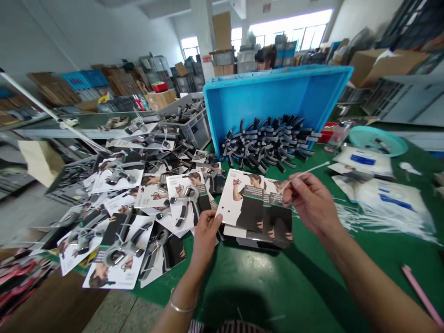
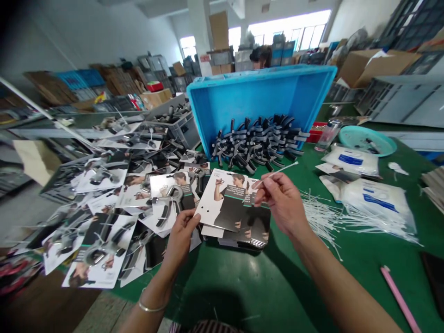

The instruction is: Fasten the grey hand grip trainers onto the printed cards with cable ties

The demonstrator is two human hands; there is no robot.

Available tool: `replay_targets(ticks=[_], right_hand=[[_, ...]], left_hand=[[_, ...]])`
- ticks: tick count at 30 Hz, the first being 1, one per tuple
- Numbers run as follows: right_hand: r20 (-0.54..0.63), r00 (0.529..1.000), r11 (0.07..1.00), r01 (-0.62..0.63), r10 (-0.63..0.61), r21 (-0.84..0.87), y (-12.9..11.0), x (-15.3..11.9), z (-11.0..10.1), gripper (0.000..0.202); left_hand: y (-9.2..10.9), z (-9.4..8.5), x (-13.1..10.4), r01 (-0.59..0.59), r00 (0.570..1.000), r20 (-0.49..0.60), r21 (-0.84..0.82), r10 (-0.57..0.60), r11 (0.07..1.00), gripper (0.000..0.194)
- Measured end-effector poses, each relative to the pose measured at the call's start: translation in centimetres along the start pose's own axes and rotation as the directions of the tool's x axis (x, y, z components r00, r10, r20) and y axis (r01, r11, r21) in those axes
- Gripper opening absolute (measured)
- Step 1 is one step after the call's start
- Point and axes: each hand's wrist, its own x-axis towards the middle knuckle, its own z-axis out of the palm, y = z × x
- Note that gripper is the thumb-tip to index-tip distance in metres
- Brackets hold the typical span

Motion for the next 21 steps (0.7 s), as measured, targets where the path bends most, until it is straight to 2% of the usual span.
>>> replay_targets(ticks=[2,4,6,8,11,14,16,19,21], right_hand=[[0.031,0.998,0.998,-0.061,0.060,0.023,1.3,0.1,0.8,0.016],[0.023,0.993,0.992,-0.117,0.116,0.039,2.5,0.3,0.7,0.020],[-0.001,0.989,0.988,-0.148,0.148,0.037,3.0,0.5,0.1,0.022],[-0.032,0.989,0.989,-0.147,0.148,0.012,3.0,0.7,-0.2,0.021],[-0.012,0.991,0.990,-0.133,0.132,-0.039,2.5,0.9,0.4,0.018],[0.140,0.974,0.982,-0.168,0.179,-0.085,3.3,1.0,2.6,0.020],[0.263,0.936,0.969,-0.204,0.234,-0.136,4.6,1.0,4.2,0.021],[0.392,0.885,0.959,-0.176,0.253,-0.222,6.8,0.8,6.1,0.020],[0.425,0.877,0.955,-0.109,0.223,-0.275,7.8,0.6,6.6,0.019]], left_hand=[[-0.2,1.3,0.6,0.024,1.000,0.018,-0.029,-0.023,0.999,0.027],[-0.1,3.1,1.0,0.047,0.999,0.027,-0.045,-0.046,0.998,0.026],[0.0,4.5,0.7,0.037,0.999,0.032,-0.066,-0.035,0.997,0.022],[0.1,5.0,-0.2,0.011,1.000,0.002,-0.085,-0.011,0.996,0.019],[-0.2,3.2,-2.5,0.025,0.995,-0.088,-0.107,-0.034,0.994,0.021],[-0.9,0.0,-5.0,0.096,0.977,-0.177,-0.147,-0.122,0.984,0.028],[-1.4,-1.8,-6.5,0.150,0.958,-0.222,-0.155,-0.183,0.976,0.031],[-1.7,-3.1,-7.8,0.185,0.949,-0.235,-0.133,-0.212,0.974,0.029],[-2.0,-3.3,-7.7,0.164,0.959,-0.215,-0.102,-0.183,0.981,0.028]])
